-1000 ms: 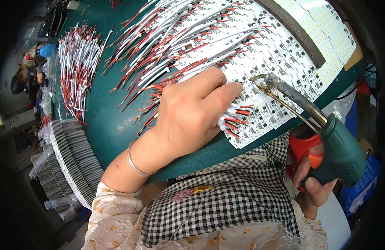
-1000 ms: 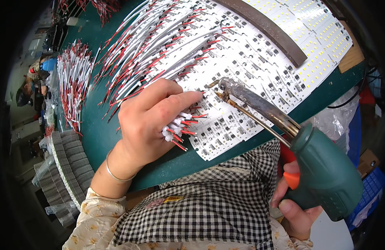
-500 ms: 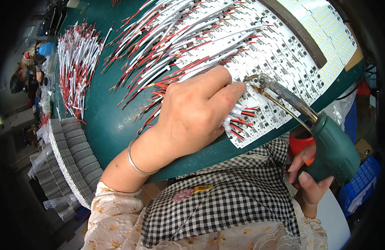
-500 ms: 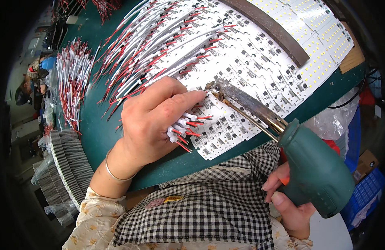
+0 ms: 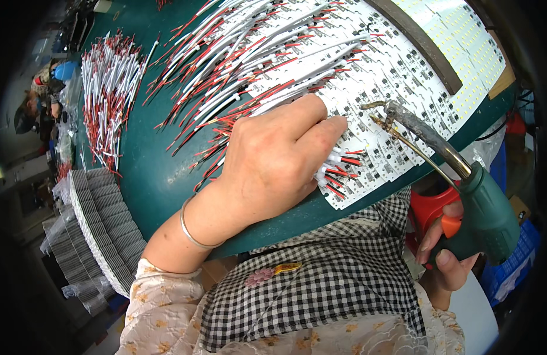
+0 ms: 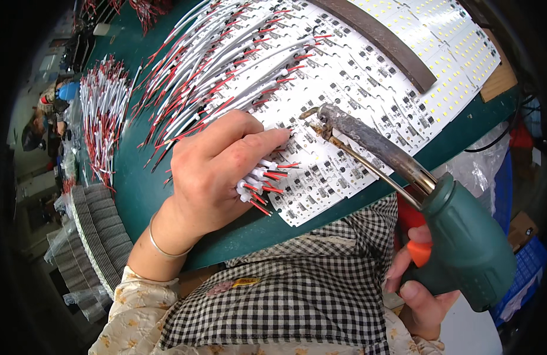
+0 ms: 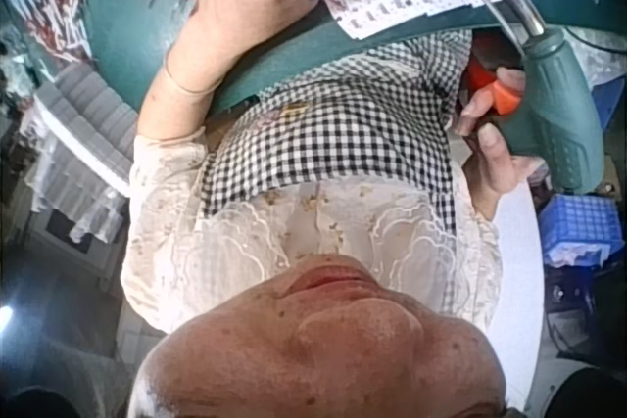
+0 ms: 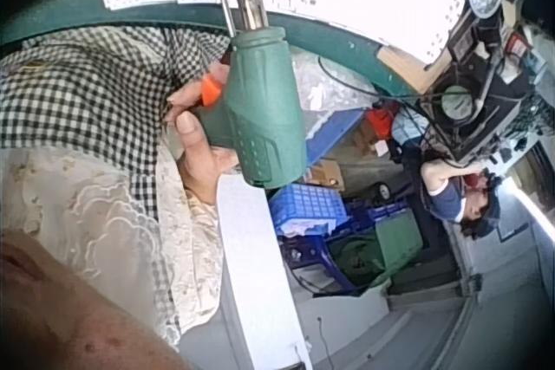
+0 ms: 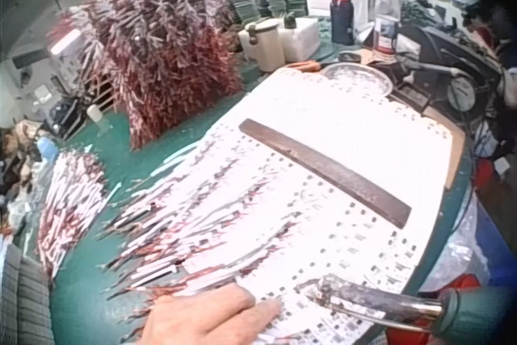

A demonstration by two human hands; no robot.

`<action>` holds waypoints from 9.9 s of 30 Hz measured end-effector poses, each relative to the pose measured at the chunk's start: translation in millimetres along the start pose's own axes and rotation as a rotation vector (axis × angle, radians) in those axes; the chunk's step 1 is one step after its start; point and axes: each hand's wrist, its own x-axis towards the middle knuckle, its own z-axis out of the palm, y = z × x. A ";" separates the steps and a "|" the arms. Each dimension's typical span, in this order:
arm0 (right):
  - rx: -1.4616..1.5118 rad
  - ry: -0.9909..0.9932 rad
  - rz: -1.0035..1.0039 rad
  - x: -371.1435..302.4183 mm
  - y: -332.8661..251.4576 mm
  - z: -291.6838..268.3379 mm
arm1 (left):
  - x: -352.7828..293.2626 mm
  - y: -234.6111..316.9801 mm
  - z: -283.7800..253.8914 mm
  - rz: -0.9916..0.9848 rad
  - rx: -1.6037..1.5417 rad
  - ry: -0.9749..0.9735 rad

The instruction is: The person positions wires onto LED circuit boards and solders them using a soldering gun, picking up additional wires from the table.

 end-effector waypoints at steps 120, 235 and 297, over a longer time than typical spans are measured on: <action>-0.053 0.051 -0.155 12.8 5.6 8.9 | 25.6 -2.7 -4.9 -0.094 -0.053 -0.070; 0.006 0.003 -0.134 12.2 -2.7 -20.3 | 32.3 1.7 3.3 -0.003 0.000 0.017; 0.027 0.003 -0.105 15.4 -4.8 -13.2 | 35.7 12.1 4.9 -0.058 0.014 -0.071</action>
